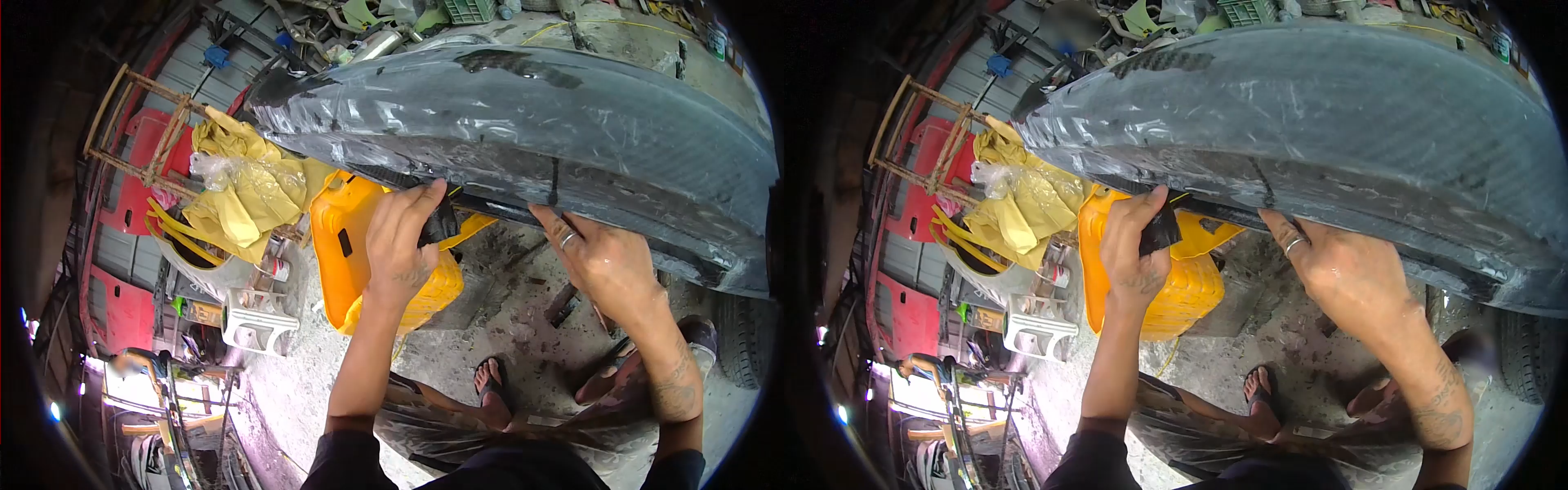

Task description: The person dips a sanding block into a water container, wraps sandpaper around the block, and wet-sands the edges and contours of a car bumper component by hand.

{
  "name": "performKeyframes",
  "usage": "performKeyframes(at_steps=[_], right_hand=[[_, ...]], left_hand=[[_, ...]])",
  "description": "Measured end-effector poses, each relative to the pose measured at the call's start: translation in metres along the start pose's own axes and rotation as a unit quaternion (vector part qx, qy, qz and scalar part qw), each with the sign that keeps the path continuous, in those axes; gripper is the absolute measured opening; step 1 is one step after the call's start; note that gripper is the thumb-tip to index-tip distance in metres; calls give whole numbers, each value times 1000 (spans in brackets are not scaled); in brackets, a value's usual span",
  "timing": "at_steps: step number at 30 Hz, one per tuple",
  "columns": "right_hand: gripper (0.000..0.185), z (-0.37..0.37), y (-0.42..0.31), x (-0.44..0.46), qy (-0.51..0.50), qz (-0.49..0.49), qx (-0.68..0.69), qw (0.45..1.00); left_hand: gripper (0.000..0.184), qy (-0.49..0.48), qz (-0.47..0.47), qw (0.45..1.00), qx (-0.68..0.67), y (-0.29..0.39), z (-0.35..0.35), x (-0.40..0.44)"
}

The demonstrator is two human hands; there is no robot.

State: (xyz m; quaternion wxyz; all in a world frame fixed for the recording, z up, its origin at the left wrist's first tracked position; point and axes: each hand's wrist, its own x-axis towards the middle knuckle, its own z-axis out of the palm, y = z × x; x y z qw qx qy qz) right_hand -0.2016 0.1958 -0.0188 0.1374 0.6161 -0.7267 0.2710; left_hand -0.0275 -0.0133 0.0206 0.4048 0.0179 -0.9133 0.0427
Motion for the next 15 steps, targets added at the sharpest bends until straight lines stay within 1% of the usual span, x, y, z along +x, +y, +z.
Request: performKeyframes(at_steps=[1, 2, 3, 4, 5, 7, 9, 10, 12, 13, 15], right_hand=[[49, 0, 2, 1, 23, -23, -18, 999], [50, -1, 5, 2, 45, -45, -38, 997], [50, -2, 5, 1, 45, -40, -42, 997], [50, -2, 4, 0, 33, -39, -40, 998], [51, -2, 3, 1, 19, -36, -38, 998], [51, -5, -2, 1, -6, -25, -33, 999], [51, -10, -1, -1, -59, 3, -7, 998], [51, -8, 1, -1, -58, 11, -14, 998], [51, 1, 3, -1, 58, -65, -51, 995], [51, -1, 3, -1, 53, -62, -50, 995], [42, -5, 0, 4, 58, -21, -21, 998]], left_hand=[[40, -1, 4, 1000, -1, -6, -2, -2], [47, -3, 34, 999, -11, -17, -4, -9], [55, -5, 64, 998, -23, -25, -3, -16], [50, 9, 81, 996, -45, -25, -2, -11], [50, 9, 90, 995, -53, -26, 1, -4], [44, -55, 119, 991, -20, -18, -2, 3], [44, -58, 134, 989, -25, -29, -5, 1], [47, -43, 143, 988, -38, -40, -5, -7], [51, -28, 154, 986, -54, -43, -1, -8], [51, -30, 152, 986, -59, -36, -1, -1], [47, -53, 147, 986, -51, -23, -2, 11]])
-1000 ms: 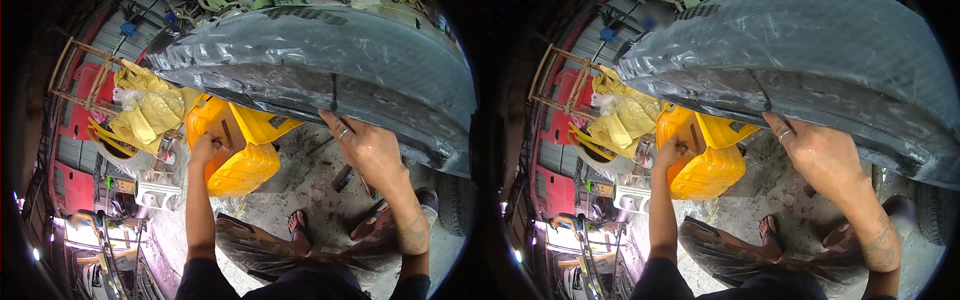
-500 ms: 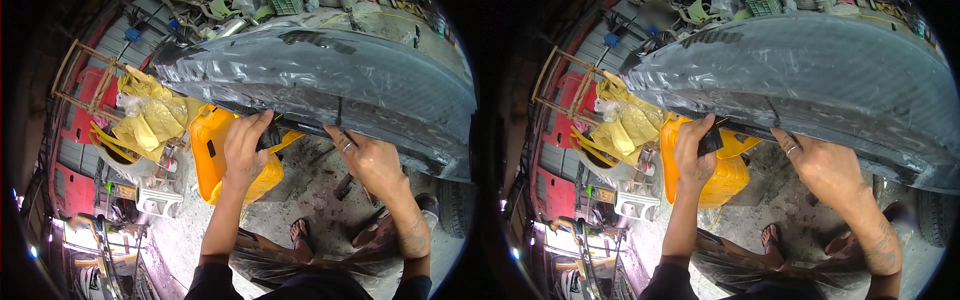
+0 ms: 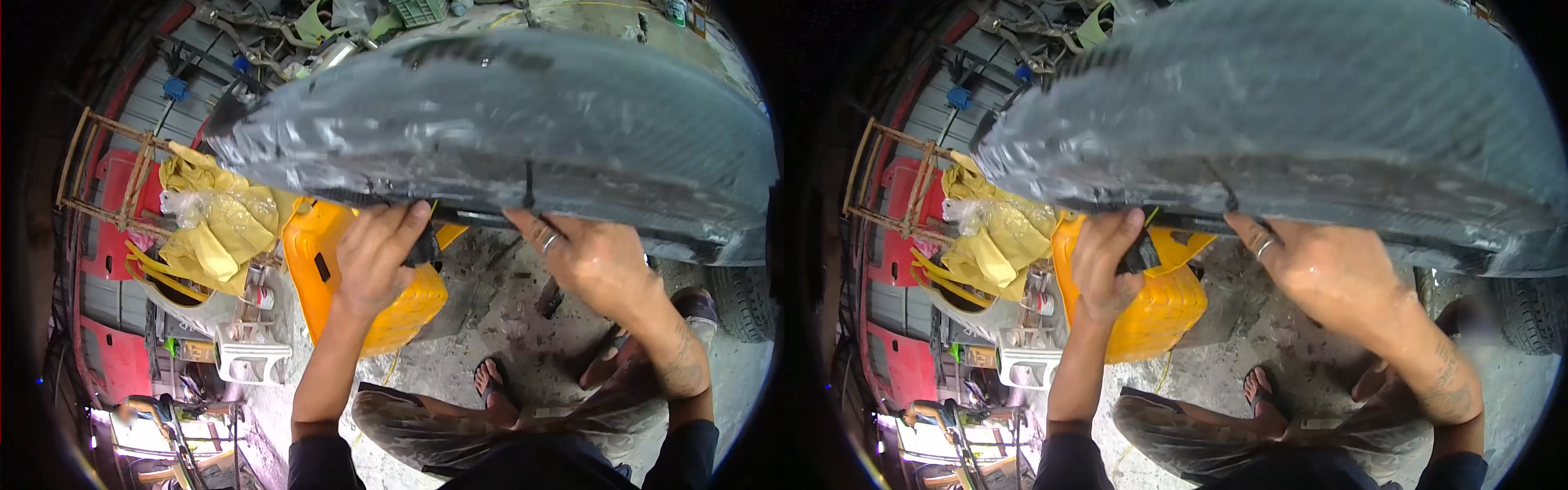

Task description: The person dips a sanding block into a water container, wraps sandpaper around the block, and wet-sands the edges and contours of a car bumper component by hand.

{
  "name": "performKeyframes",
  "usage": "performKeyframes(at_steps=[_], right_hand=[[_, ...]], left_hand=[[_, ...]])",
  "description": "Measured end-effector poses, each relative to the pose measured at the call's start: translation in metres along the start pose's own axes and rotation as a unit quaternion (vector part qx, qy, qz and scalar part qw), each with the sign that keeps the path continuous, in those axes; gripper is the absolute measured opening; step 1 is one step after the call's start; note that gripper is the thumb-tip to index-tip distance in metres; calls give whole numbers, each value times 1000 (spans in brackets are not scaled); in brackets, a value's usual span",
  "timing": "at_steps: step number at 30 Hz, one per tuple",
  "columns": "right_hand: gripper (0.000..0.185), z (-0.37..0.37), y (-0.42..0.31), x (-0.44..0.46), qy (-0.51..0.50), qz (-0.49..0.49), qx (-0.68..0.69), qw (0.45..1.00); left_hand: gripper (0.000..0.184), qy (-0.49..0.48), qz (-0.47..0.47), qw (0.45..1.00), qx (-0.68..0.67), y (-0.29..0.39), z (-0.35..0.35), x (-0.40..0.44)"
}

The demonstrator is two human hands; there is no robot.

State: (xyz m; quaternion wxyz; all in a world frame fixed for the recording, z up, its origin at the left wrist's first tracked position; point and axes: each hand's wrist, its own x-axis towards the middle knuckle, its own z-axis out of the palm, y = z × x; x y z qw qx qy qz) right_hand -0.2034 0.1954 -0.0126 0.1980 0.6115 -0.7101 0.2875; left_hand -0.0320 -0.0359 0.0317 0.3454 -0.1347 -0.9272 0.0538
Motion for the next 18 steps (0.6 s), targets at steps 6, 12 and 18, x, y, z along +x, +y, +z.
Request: performKeyframes(at_steps=[6, 12, 18], right_hand=[[40, 1, -2, -7, -54, -12, -5, 998], [42, 2, -1, -7, -79, 28, -8, 996], [46, 7, 1, -1, 19, 3, -23, 1000]], left_hand=[[51, 22, 3, 1000, 20, -10, 5, -26], [39, 11, -53, 998, 12, -12, -8, -53], [47, 58, -154, 985, 54, 26, -26, -65]])
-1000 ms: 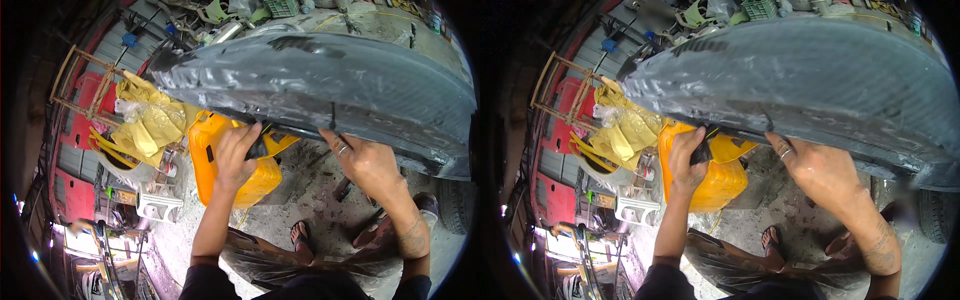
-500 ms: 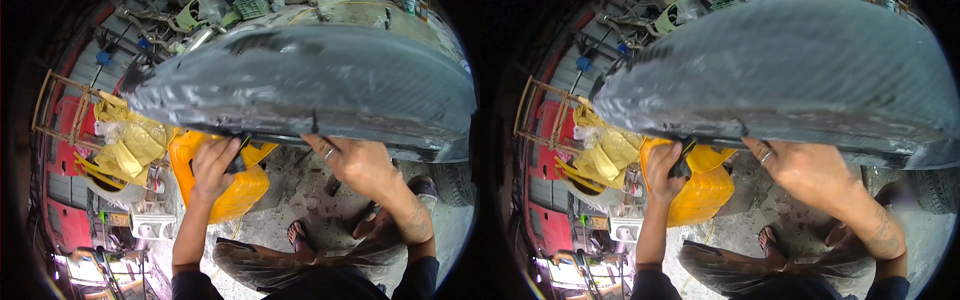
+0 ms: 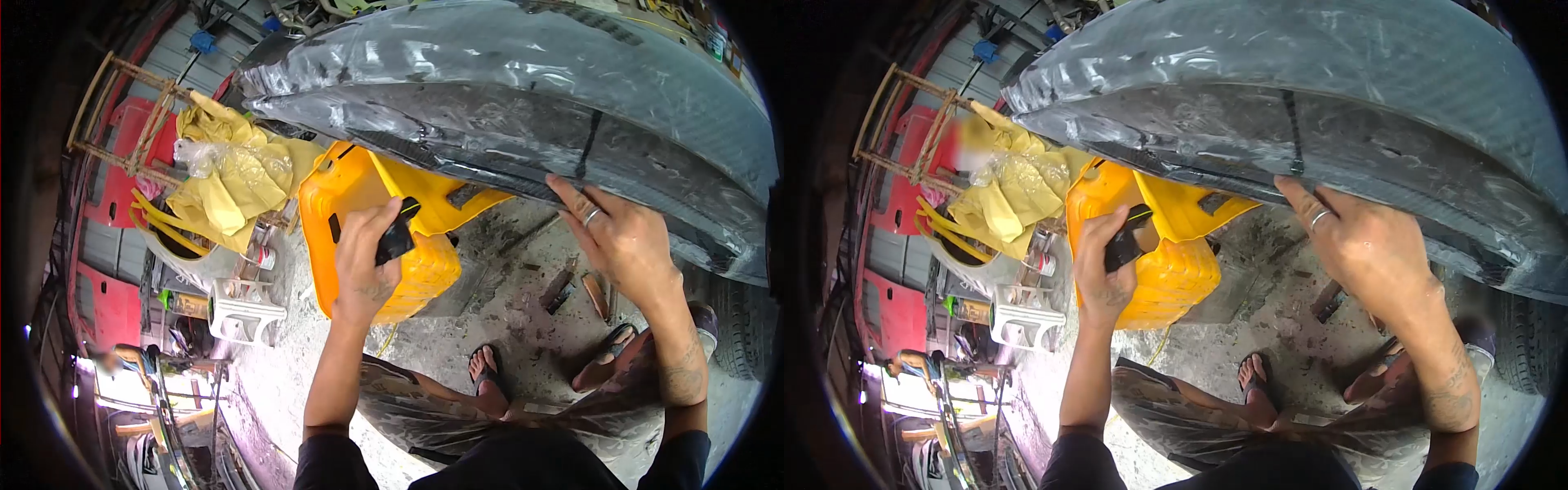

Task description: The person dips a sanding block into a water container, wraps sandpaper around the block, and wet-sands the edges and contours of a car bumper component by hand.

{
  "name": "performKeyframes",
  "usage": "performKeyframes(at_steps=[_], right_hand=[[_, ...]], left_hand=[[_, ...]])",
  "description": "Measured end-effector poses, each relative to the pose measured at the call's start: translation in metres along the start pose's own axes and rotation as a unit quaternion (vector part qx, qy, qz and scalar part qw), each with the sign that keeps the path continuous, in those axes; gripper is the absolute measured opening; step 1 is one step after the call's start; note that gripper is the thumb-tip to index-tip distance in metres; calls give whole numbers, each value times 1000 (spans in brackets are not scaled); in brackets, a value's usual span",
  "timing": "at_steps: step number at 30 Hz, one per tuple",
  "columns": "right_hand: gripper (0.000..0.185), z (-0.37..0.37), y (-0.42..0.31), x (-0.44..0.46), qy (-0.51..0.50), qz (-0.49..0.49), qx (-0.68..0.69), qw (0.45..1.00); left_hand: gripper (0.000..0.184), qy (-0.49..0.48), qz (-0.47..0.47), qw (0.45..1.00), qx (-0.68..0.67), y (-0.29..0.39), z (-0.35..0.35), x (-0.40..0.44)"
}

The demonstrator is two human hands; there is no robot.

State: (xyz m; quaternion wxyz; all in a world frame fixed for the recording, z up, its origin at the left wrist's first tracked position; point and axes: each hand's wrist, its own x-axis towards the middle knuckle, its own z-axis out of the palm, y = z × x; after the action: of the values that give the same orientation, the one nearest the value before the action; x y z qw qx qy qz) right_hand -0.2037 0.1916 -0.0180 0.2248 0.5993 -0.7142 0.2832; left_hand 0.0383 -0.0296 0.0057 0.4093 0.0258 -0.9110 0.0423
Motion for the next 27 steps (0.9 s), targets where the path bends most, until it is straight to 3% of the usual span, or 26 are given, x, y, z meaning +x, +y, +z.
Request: performKeyframes(at_steps=[2, 3, 7, 12, 14, 15, 16, 18, 20, 23, 27], right_hand=[[46, 0, 0, 1, -1, -12, -4, 1000], [47, 0, -1, 0, -5, -5, 3, 1000], [48, 1, -1, 0, 18, -1, 10, 1000], [48, 2, 0, -2, -1, -8, 5, 1000], [49, 3, 1, -1, -2, -12, 3, 1000], [49, 3, 1, -1, 2, -8, 1, 1000], [49, 4, 0, -2, 6, -3, -1, 1000], [48, 4, -1, -3, 6, -4, 0, 1000], [48, 4, 0, -2, 8, -6, 0, 1000], [47, 3, 1, -1, 21, -17, 2, 1000], [44, 1, -2, -2, -13, 4, 9, 1000]], left_hand=[[61, -85, -130, 986, -60, 15, 7, 4], [78, -99, -136, 985, -49, 23, 12, 6], [94, -208, -149, 965, 64, 50, 23, 29], [92, -228, -134, 952, 152, 40, 17, 20], [88, -202, -182, 955, 119, 36, 9, 8], [70, -149, -195, 964, 99, 37, 7, 5], [70, -151, -196, 964, 98, 40, 8, 2], [53, 34, -320, 941, -106, 47, 17, -2], [43, 53, -297, 951, -63, 50, 29, 3], [32, 163, -260, 947, -97, 64, 54, 14], [28, 196, -263, 938, -114, 73, 79, 31]])
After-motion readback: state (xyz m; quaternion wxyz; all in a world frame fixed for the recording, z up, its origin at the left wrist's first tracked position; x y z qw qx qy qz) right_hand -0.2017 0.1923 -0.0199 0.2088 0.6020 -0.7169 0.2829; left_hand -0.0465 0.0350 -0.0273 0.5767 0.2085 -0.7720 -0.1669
